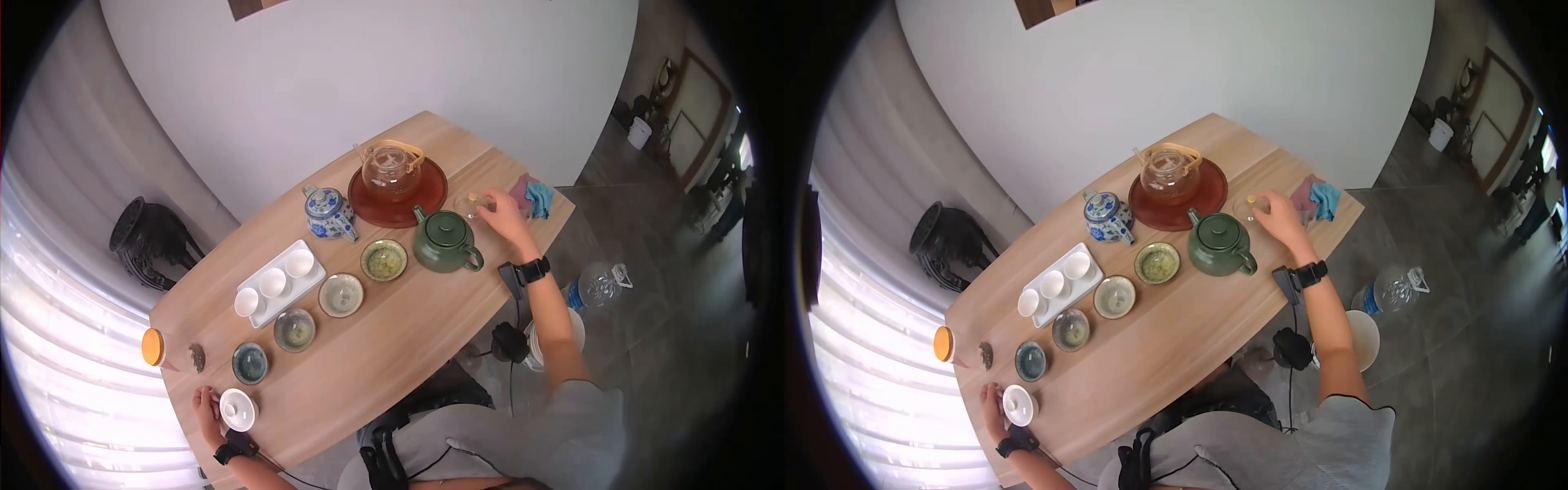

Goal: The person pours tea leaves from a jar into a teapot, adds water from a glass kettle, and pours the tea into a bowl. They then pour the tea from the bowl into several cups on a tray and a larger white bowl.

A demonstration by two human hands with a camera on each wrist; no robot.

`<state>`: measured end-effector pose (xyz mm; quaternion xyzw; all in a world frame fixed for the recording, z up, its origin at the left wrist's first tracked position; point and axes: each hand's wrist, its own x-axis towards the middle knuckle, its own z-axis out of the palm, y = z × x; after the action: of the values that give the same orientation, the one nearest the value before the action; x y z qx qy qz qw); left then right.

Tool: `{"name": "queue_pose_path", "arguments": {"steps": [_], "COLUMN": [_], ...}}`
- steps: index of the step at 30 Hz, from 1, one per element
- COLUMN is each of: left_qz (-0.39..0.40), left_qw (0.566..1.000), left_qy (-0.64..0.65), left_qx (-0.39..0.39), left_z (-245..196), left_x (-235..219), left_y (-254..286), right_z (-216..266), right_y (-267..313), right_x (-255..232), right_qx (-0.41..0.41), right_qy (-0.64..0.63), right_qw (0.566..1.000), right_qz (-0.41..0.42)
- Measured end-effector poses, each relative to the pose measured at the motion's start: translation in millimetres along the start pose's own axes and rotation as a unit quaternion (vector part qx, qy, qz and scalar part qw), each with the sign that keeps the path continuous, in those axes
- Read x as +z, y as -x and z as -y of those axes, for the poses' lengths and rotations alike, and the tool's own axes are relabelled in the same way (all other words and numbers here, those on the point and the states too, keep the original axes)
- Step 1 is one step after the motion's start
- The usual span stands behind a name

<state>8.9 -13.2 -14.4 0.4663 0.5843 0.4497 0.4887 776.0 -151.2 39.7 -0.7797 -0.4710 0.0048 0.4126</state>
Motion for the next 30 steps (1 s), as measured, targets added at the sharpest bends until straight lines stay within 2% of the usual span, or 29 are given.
{"name": "queue_pose_path", "arguments": {"steps": [1,5,7,11,14,16,17,19,21,23,24,25,26,30], "left_qz": [0.019,0.018,0.013,0.008,0.002,-0.008,-0.002,0.001,0.0,-0.001,0.001,0.003,-0.002,-0.012], "left_qw": [1.0,1.0,1.0,1.0,1.0,1.0,0.999,0.999,0.999,0.999,0.999,0.999,0.999,1.0], "left_qy": [0.017,0.008,0.006,0.008,0.0,0.007,0.009,0.013,0.013,0.015,0.012,0.009,0.01,-0.009], "left_qx": [0.008,0.002,-0.003,-0.009,-0.026,-0.03,-0.032,-0.035,-0.038,-0.038,-0.037,-0.036,-0.034,-0.023], "left_z": [1,0,-6,-8,0,-2,-4,-8,-11,-14,-16,-17,-17,-13], "left_x": [-2,-7,-3,-2,-9,-6,-6,-3,0,3,5,5,4,3], "left_y": [0,-2,1,0,-8,-7,-5,-4,-1,2,3,3,3,2], "right_z": [-11,-37,-33,-28,-21,-11,-5,26,68,85,94,103,109,101], "right_y": [-10,-33,-31,-28,-38,-58,-69,-96,-117,-143,-150,-156,-161,-178], "right_x": [10,35,37,32,23,14,10,3,6,28,39,50,59,105], "right_qx": [-0.019,-0.08,-0.007,0.009,0.008,-0.004,-0.008,-0.056,-0.126,-0.163,-0.165,-0.162,-0.161,-0.198], "right_qy": [0.011,0.048,0.009,-0.011,0.001,0.035,0.035,-0.131,-0.138,-0.113,-0.116,-0.105,-0.094,-0.048], "right_qw": [1.0,0.996,1.0,1.0,0.999,0.994,0.994,0.987,0.981,0.98,0.98,0.981,0.98,0.975], "right_qz": [-0.02,-0.013,0.009,-0.003,-0.032,-0.106,-0.103,-0.073,-0.054,-0.009,-0.006,0.032,0.07,0.09]}}
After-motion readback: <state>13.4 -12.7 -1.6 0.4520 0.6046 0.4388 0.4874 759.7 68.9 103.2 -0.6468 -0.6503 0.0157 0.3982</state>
